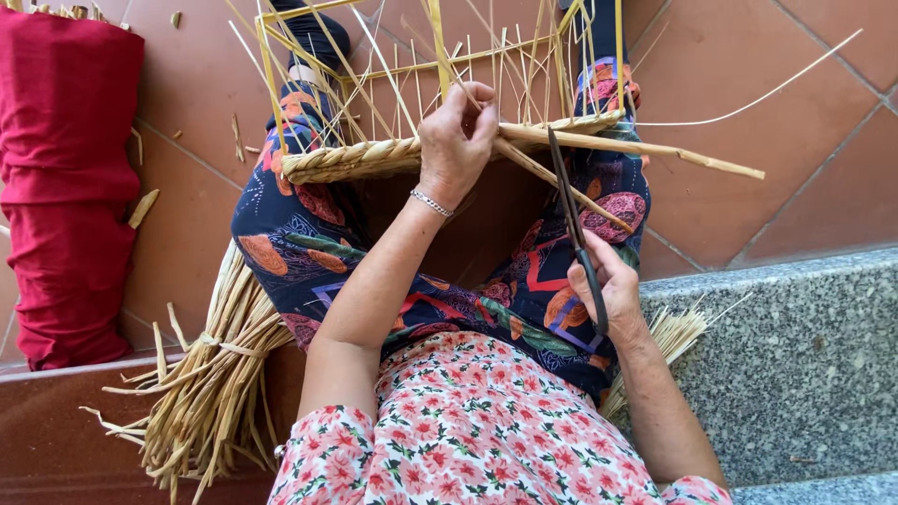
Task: The person weaves a basket by hand, interlacing dried plant fibers through a rectangular frame. They use shears to trim excess material and continue weaving the base and sides.
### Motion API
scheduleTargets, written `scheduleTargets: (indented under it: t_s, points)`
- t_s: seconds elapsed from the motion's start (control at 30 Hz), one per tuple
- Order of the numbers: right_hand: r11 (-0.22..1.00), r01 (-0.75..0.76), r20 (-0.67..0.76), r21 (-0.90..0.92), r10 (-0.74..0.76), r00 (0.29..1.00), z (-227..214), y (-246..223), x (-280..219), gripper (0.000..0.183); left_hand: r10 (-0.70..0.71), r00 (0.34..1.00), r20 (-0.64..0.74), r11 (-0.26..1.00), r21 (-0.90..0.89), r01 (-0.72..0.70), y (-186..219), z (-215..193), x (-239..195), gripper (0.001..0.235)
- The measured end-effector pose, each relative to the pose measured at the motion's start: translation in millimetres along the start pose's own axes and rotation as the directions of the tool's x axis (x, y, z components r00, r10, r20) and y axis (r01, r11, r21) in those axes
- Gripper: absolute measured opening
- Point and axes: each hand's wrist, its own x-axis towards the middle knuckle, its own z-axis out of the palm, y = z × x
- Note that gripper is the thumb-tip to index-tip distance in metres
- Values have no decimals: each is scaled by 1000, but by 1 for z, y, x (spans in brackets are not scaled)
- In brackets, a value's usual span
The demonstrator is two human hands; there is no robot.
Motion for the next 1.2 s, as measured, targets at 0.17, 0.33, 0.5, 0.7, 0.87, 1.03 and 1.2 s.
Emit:
scheduleTargets:
  t_s: [0.17, 0.33, 0.5, 0.7, 0.87, 1.03, 1.2]
  points:
    - [995, -83, 53, -46, 86, 995, -3, 1, -4, 66, -199, 971, 131, 966, 191, 173, -21, 8, 29, 14]
    - [997, -53, 91, -52, 58, 994, 3, -5, 2, 66, -234, 962, 142, 952, 232, 197, -47, 22, 43, 4]
    - [987, -130, 205, 91, 109, 973, 8, -25, 9, 74, -339, 918, 207, 933, 197, 300, -35, 16, 52, 4]
    - [953, -181, 342, 245, 89, 936, 13, -47, 26, 83, -37, 979, 200, 997, -55, 49, 5, -24, 12, 11]
    - [916, -229, 400, 329, 84, 912, 16, -56, 26, 84, -65, 979, 195, 996, -41, 75, 8, -34, -10, 12]
    - [888, -269, 393, 372, 112, 913, 23, -46, 31, 85, -6, 984, 179, 999, -34, 13, 3, -36, -18, 13]
    - [639, -424, 459, 642, 122, 880, 37, -28, 26, 81, 25, 975, 222, 999, -44, -15, -1, -38, -23, 14]
